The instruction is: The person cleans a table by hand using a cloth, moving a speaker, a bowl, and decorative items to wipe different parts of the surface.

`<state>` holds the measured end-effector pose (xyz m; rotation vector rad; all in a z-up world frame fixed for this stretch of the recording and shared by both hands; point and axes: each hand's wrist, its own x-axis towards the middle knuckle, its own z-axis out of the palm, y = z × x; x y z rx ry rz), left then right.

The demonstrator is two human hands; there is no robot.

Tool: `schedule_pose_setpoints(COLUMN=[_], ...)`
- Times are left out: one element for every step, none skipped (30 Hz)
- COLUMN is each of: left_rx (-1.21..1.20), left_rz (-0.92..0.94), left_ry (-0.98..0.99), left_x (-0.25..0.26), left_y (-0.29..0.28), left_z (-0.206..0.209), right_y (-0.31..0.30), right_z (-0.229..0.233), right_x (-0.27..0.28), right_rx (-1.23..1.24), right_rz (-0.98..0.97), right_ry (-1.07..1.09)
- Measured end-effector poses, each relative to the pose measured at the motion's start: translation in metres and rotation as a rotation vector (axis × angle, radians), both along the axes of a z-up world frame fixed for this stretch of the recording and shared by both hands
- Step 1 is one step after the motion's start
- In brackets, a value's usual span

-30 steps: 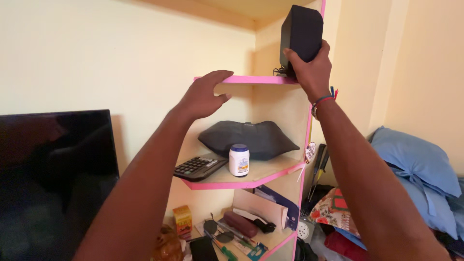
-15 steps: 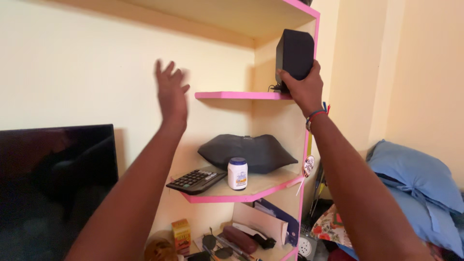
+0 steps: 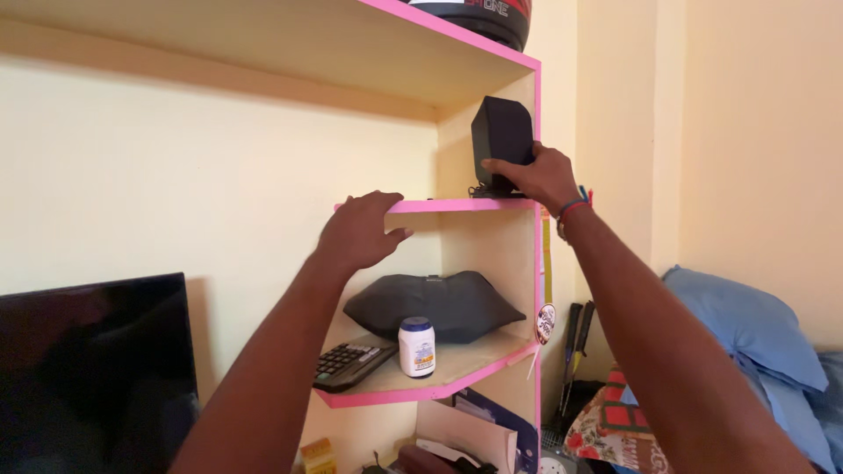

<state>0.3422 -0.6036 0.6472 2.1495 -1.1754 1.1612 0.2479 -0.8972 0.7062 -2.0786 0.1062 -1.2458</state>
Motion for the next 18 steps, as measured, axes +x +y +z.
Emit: schedule_pose_setpoints(left_rx=[-0.011,-0.024,-0.037,-0.049,-0.058,-0.067,-0.077,-0.066,-0.056,-0.047,-0.052,-0.057,-0.061,-0.057,-0.053,-0.053,-0.057,-0.056], left_rz=[0.000,-0.001,-0.003,-0.009,-0.030,-0.050,-0.070,-0.052,-0.033,-0.012,-0.012,-0.012,-0.012,-0.026,-0.040,-0.056,-0.043,-0.031], left_ry=[0.017,0.041,0.065,0.089,0.046,-0.001,-0.047,-0.023,0.000,0.025,0.025,0.025,0.026,0.011,-0.004,-0.021,0.000,0.026], left_x=[-0.002,-0.002,-0.002,-0.001,0.001,0.004,0.007,0.009,0.010,0.011,0.011,0.011,0.011,0.010,0.010,0.010,0.010,0.010], left_y=[0.000,0.001,0.003,0.002,0.000,0.000,-0.002,-0.002,-0.002,-0.001,-0.001,-0.001,-0.001,0.000,0.002,0.002,0.002,0.002], left_z=[-0.001,-0.003,-0.005,-0.007,-0.009,-0.010,-0.010,-0.010,-0.010,-0.011,-0.011,-0.011,-0.011,-0.012,-0.012,-0.011,-0.010,-0.010], right_y=[-0.003,-0.008,-0.011,-0.013,-0.014,-0.015,-0.015,-0.010,-0.005,-0.002,0.001,0.002,0.002,0.002,0.001,-0.002,-0.005,-0.008], right_z=[-0.001,-0.003,-0.005,-0.010,-0.017,-0.019,-0.018,-0.018,-0.017,-0.017,-0.018,-0.018,-0.018,-0.018,-0.019,-0.017,-0.015,-0.018], right_x=[0.003,0.007,0.013,0.020,0.030,0.038,0.046,0.057,0.064,0.069,0.073,0.075,0.075,0.073,0.072,0.068,0.063,0.059], right_rx=[-0.019,-0.038,-0.055,-0.035,-0.016,0.004,-0.039,-0.082,-0.125,-0.138,-0.151,-0.164,-0.184,-0.202,-0.220,-0.213,-0.206,-0.195], right_rz=[0.040,0.081,0.122,0.146,0.171,0.195,0.010,-0.171,-0.351,-0.369,-0.388,-0.407,-0.405,-0.403,-0.401,-0.356,-0.311,-0.266], right_ry=[-0.044,-0.086,-0.128,-0.189,-0.251,-0.316,-0.278,-0.236,-0.193,-0.218,-0.244,-0.269,-0.274,-0.279,-0.284,-0.260,-0.236,-0.206])
